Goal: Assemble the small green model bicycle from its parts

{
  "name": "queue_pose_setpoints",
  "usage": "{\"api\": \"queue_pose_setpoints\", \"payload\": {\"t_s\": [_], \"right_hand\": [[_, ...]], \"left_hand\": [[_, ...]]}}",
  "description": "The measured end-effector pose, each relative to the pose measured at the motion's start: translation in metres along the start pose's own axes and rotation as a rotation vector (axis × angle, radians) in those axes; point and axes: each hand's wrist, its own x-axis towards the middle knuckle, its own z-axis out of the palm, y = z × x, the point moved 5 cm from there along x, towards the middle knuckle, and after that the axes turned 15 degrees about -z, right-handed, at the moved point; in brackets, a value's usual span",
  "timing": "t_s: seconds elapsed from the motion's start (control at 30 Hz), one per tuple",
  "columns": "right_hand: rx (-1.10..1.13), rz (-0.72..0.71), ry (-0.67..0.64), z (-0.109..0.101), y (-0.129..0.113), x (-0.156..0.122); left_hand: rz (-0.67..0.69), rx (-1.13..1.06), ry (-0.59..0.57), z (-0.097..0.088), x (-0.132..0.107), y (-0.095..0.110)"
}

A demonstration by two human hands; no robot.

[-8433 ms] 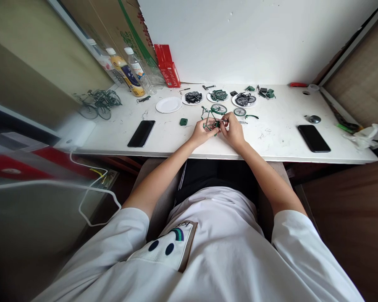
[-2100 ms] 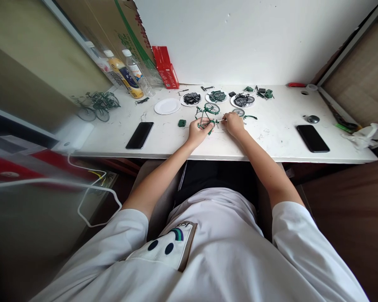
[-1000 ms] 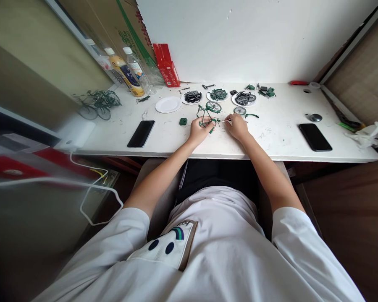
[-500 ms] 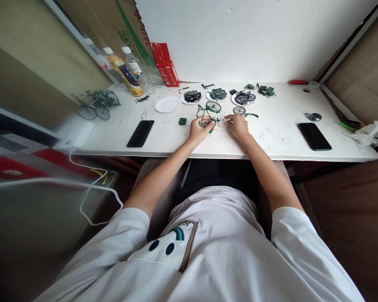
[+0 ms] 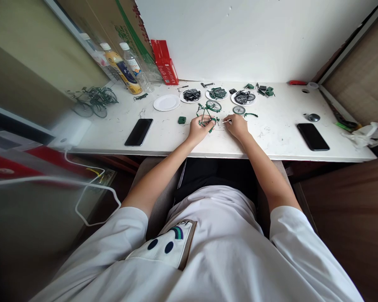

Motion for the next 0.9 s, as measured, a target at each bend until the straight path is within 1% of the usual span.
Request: {"api": "queue_pose_setpoints", "payload": {"t_s": [0.23,0.5,0.7,0.77,0.9], "right_hand": [[0.002,0.023,-0.019,-0.004,-0.007,-0.003],[0.005,0.048,-0.03,-0.005,-0.008,-0.004],[0.02,-0.001,0.001,-0.006,-0.013,-0.003],[0.028,-0.009,-0.011,-0.006,-0.014,-0.003],[0.006,0.018,-0.039,-0.004,-0.014,-0.003]], "left_hand": [[0.005,0.003,-0.007,0.0,-0.001,0.002],[0.009,0.022,0.001,0.0,-0.004,0.006],[0.009,0.023,0.002,0.0,-0.004,0.006],[0.007,0.017,-0.001,0.0,-0.003,0.005],[0.006,0.022,0.001,0.0,-0.002,0.003]]}}
